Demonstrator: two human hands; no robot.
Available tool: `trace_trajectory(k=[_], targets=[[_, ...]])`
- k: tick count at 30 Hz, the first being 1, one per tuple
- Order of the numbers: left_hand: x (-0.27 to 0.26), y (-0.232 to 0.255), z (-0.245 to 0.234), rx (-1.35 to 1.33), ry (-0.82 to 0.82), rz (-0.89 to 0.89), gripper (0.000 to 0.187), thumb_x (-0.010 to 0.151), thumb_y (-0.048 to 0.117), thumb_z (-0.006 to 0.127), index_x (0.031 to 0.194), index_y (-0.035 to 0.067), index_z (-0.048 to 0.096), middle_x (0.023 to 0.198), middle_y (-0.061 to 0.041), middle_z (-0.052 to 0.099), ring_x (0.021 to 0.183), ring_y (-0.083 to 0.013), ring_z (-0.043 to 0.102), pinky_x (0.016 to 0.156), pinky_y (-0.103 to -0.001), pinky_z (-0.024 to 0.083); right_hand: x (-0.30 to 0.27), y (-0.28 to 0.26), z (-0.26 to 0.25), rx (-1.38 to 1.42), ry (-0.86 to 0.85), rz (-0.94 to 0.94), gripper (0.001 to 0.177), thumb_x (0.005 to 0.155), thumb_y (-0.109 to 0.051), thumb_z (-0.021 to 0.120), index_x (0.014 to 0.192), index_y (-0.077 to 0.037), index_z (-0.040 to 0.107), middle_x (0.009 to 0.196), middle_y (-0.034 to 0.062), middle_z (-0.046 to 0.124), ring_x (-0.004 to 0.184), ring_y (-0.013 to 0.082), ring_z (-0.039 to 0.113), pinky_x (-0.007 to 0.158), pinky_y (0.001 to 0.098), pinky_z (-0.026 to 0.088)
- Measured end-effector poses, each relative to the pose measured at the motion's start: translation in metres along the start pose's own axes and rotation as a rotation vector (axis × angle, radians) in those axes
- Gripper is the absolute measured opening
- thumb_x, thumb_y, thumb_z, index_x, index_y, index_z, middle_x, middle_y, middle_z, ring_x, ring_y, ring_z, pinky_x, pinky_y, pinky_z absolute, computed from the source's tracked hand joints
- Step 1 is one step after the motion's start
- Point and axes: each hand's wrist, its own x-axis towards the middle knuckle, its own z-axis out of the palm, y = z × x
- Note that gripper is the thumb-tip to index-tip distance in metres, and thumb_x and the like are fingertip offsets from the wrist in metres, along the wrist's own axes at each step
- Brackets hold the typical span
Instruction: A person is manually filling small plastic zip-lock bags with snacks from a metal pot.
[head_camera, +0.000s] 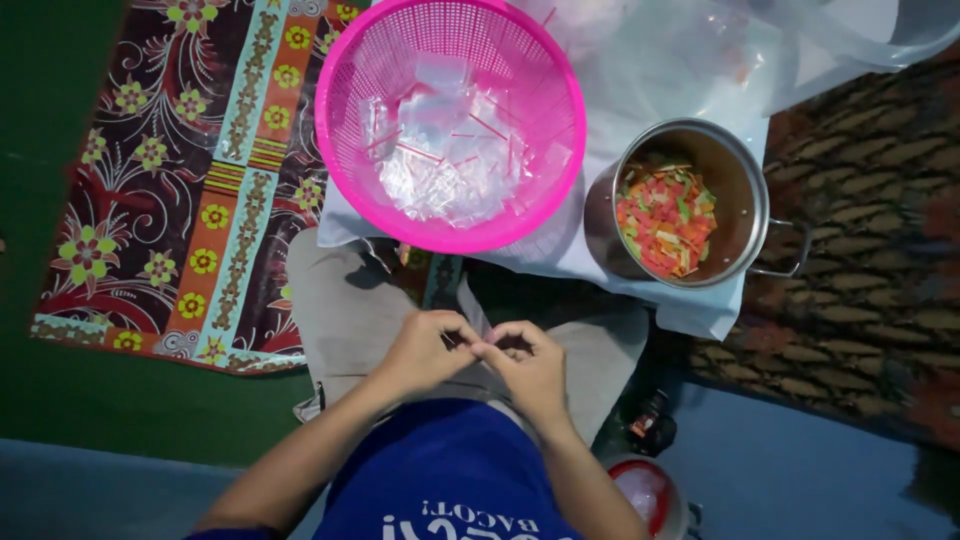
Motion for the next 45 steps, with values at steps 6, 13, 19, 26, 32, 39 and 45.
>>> trace_trajectory(k=[6, 13, 19, 26, 32, 39, 45], targets=[[0.012, -0.004, 0.003, -0.042, -0.095, -0.096, 0.010, 0.072, 0.002, 0.088, 0.080, 0.001, 0.081, 0.066, -0.016, 0.074, 0.064, -0.0210, 0.071, 0.059, -0.031, 0.058, 0.003, 0.001, -0.016, -0.076, 0.001, 0.060, 0.020, 0.072, -0.011, 0.096, 0.086, -0.006, 0.083, 0.087, 0.0127, 0.081, 0.072, 0.0149, 0.074, 0.063, 0.0299, 0.060], [0.013, -0.012, 0.010, -0.131, -0.190, -0.199, 0.012, 0.074, 0.009, 0.087, 0.083, 0.005, 0.081, 0.071, -0.009, 0.075, 0.071, -0.0153, 0.067, 0.067, -0.030, 0.056, 0.010, 0.009, -0.028, -0.042, -0.054, 0.042, 0.012, 0.077, -0.006, 0.089, 0.088, -0.004, 0.084, 0.075, 0.0118, 0.077, 0.068, 0.0137, 0.069, 0.063, 0.0306, 0.059], [0.012, -0.031, 0.014, -0.134, -0.207, -0.223, 0.008, 0.084, 0.009, 0.079, 0.089, 0.004, 0.078, 0.081, -0.014, 0.075, 0.079, -0.0230, 0.068, 0.072, -0.036, 0.055, 0.010, 0.004, -0.015, -0.090, -0.016, 0.036, 0.010, 0.079, -0.006, 0.086, 0.089, -0.005, 0.084, 0.069, 0.0104, 0.076, 0.062, 0.0123, 0.070, 0.060, 0.0260, 0.058], [0.010, -0.023, 0.023, 0.072, 0.013, -0.214, 0.012, 0.085, 0.004, 0.070, 0.096, 0.009, 0.072, 0.083, -0.011, 0.077, 0.077, -0.0268, 0.073, 0.067, -0.034, 0.058, 0.016, 0.019, -0.004, -0.348, -0.043, 0.004, 0.011, 0.076, -0.010, 0.086, 0.086, -0.011, 0.081, 0.071, 0.0077, 0.076, 0.066, 0.0125, 0.071, 0.065, 0.0254, 0.059], [0.001, -0.023, 0.026, 0.571, 0.020, 0.062, 0.013, 0.085, 0.007, 0.069, 0.092, 0.014, 0.061, 0.078, -0.007, 0.069, 0.072, -0.0299, 0.072, 0.060, -0.039, 0.058, 0.019, 0.022, -0.009, -0.438, -0.069, 0.030, 0.010, 0.073, -0.006, 0.083, 0.080, -0.011, 0.077, 0.065, 0.0049, 0.072, 0.061, 0.0140, 0.068, 0.062, 0.0287, 0.057], [-0.008, -0.014, 0.028, 0.910, -0.028, 0.486, 0.015, 0.092, 0.006, 0.065, 0.096, 0.021, 0.066, 0.076, -0.002, 0.062, 0.066, -0.0217, 0.068, 0.053, -0.030, 0.056, 0.029, 0.010, -0.025, -0.578, -0.132, 0.039, 0.007, 0.074, -0.013, 0.080, 0.078, -0.014, 0.075, 0.063, 0.0032, 0.071, 0.063, 0.0182, 0.071, 0.062, 0.0312, 0.056], [-0.003, -0.050, 0.027, 1.042, -0.075, 0.916, 0.015, 0.083, 0.017, 0.058, 0.093, 0.015, 0.069, 0.081, -0.010, 0.060, 0.071, -0.0299, 0.066, 0.057, -0.038, 0.056, 0.028, -0.001, -0.039, -0.584, -0.375, 0.044, 0.011, 0.074, -0.013, 0.081, 0.080, -0.007, 0.073, 0.066, 0.0092, 0.072, 0.065, 0.0241, 0.069, 0.065, 0.0387, 0.056]])
